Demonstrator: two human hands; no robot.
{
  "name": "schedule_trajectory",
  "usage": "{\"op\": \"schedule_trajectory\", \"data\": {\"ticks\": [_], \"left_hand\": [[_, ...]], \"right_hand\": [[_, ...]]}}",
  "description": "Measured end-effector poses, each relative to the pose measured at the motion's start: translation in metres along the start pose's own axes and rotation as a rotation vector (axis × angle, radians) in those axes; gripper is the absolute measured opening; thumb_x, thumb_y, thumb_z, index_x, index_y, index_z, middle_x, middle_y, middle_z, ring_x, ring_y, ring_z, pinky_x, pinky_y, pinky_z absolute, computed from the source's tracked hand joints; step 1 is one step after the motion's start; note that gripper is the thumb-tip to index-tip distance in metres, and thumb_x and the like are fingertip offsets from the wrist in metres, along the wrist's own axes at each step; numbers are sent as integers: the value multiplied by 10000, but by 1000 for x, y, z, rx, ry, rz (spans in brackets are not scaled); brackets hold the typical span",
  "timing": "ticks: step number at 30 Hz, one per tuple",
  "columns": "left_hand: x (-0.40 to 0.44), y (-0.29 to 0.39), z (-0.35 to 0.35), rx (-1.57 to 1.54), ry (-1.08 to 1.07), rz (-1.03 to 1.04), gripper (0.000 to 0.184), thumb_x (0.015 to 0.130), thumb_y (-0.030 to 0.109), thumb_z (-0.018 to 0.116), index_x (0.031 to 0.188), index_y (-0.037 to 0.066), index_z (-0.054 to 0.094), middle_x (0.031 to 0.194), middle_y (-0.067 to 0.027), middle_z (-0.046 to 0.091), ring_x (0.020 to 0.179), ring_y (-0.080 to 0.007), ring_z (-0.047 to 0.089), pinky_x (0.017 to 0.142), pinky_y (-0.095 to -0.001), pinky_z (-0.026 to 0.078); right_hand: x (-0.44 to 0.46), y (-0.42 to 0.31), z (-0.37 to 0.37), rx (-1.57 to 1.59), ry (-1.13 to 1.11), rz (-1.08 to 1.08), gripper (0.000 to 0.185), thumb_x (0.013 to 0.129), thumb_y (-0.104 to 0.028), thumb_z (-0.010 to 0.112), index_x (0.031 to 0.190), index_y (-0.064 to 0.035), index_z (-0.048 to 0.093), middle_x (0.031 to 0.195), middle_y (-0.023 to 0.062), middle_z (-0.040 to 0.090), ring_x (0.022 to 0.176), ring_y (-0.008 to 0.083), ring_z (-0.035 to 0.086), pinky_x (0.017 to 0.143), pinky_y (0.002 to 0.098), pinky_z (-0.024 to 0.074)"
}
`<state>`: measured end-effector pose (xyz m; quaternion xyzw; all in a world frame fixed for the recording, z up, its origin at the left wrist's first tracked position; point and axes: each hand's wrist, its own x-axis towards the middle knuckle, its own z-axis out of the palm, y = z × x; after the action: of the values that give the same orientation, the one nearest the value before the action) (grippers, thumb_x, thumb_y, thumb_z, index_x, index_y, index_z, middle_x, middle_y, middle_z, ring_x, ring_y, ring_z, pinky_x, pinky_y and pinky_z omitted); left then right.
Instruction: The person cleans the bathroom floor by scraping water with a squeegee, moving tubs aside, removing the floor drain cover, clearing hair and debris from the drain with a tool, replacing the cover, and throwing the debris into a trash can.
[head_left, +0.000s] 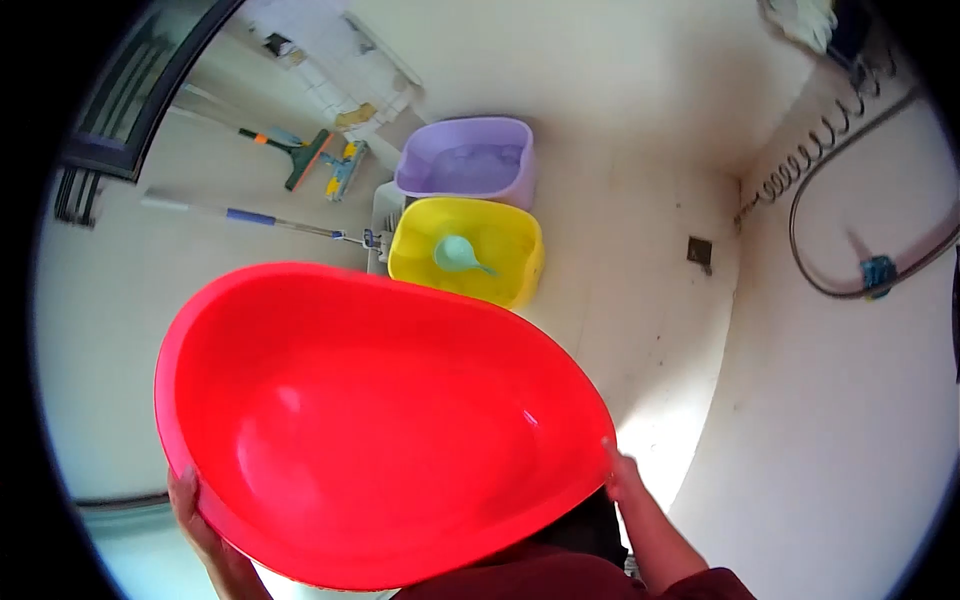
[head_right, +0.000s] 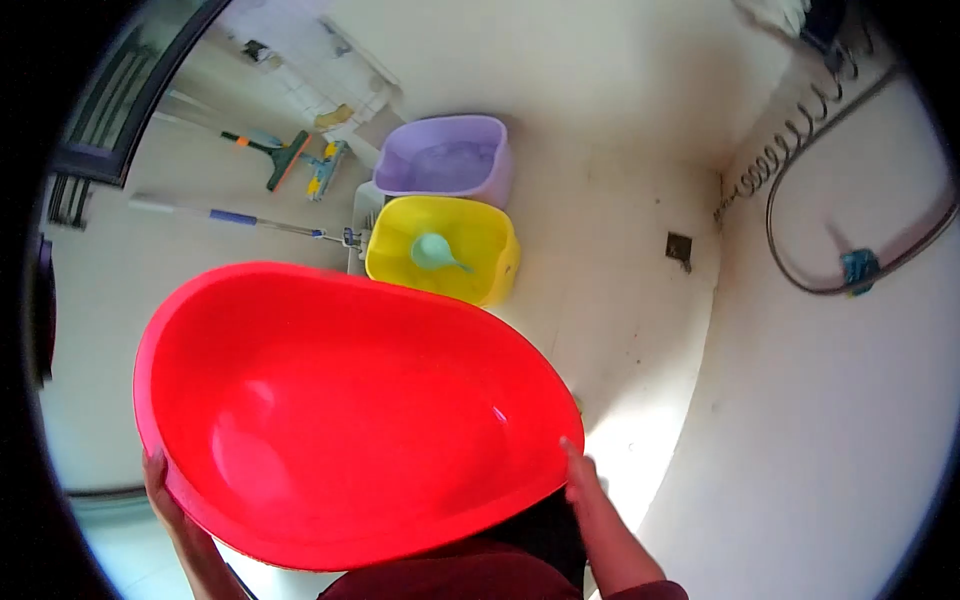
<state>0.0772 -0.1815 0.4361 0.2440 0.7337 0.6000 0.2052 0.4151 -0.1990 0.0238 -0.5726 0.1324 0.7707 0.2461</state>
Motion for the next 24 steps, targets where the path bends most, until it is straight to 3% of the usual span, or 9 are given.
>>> {"op": "schedule_trajectory", "data": {"ticks": [2, 3, 6, 8, 10, 12, 14, 19, 24], "left_hand": [[-4, 9, 1, -24, 0, 1, 436, 777, 210, 521, 1155, 1, 459, 1099, -155, 536, 996, -269, 527, 842, -382, 446], [-5, 14, -1, -31, -2, 0, 436, 772, 202, 524, 1153, -2, 459, 1096, -156, 540, 990, -266, 532, 839, -380, 450], [5, 13, -7, -194, -87, 33, 360, 810, 164, 497, 1142, 27, 483, 1070, -132, 563, 954, -241, 562, 830, -358, 471], [9, 2, -12, -223, -129, 64, 342, 803, 140, 500, 1122, 18, 490, 1051, -135, 575, 918, -236, 577, 814, -348, 481], [20, -9, -22, -299, -126, 91, 309, 790, 111, 507, 1080, 6, 506, 1006, -134, 592, 868, -226, 593, 790, -332, 492], [25, -18, -27, -412, -87, 105, 260, 771, 77, 518, 1016, -8, 529, 937, -129, 613, 803, -209, 610, 757, -311, 505], [30, -23, -39, -455, -89, 108, 285, 778, 82, 517, 1050, -2, 501, 993, -135, 592, 851, -221, 598, 780, -332, 497], [39, -52, -83, -483, -39, 217, 433, 782, 150, 549, 1172, 5, 428, 1119, -140, 533, 977, -255, 556, 833, -366, 472], [73, -123, -120, -464, 152, -78, 429, 816, 112, 540, 1212, 36, 395, 1151, -119, 509, 1023, -247, 531, 858, -381, 461]], "right_hand": [[-1, 35, -13, 169, -139, -81, 552, 806, -241, 620, 1224, 46, 400, 1194, 161, 507, 1108, 281, 479, 967, 390, 362], [4, 48, -21, 188, -107, -74, 543, 797, -269, 629, 1210, 19, 424, 1195, 145, 512, 1109, 274, 477, 977, 399, 347], [-76, 27, 24, -43, 222, 55, 527, 791, -322, 631, 1189, -27, 451, 1184, 133, 520, 1087, 269, 490, 979, 408, 335], [-80, 36, 12, 89, -86, 186, 537, 779, -389, 626, 1161, -45, 468, 1149, 113, 542, 1068, 271, 496, 983, 396, 324], [-43, 49, -3, 309, -198, 547, 535, 774, -404, 626, 1137, -39, 480, 1131, 105, 553, 1051, 265, 508, 986, 389, 320], [-65, 42, 47, 310, -304, 369, 500, 772, -387, 629, 1107, -41, 495, 1104, 100, 567, 1027, 237, 528, 940, 382, 382], [-70, 32, 89, 286, -334, 203, 456, 769, -353, 638, 1090, -57, 506, 1087, 98, 577, 993, 223, 550, 891, 378, 435], [-13, -21, 152, 169, -424, 117, 338, 770, -235, 624, 1057, -85, 525, 1037, 79, 597, 918, 218, 587, 783, 356, 504], [2, -78, 265, -65, -285, -152, 261, 781, -177, 602, 1013, -77, 535, 909, 55, 613, 820, 220, 608, 730, 346, 522]]}}
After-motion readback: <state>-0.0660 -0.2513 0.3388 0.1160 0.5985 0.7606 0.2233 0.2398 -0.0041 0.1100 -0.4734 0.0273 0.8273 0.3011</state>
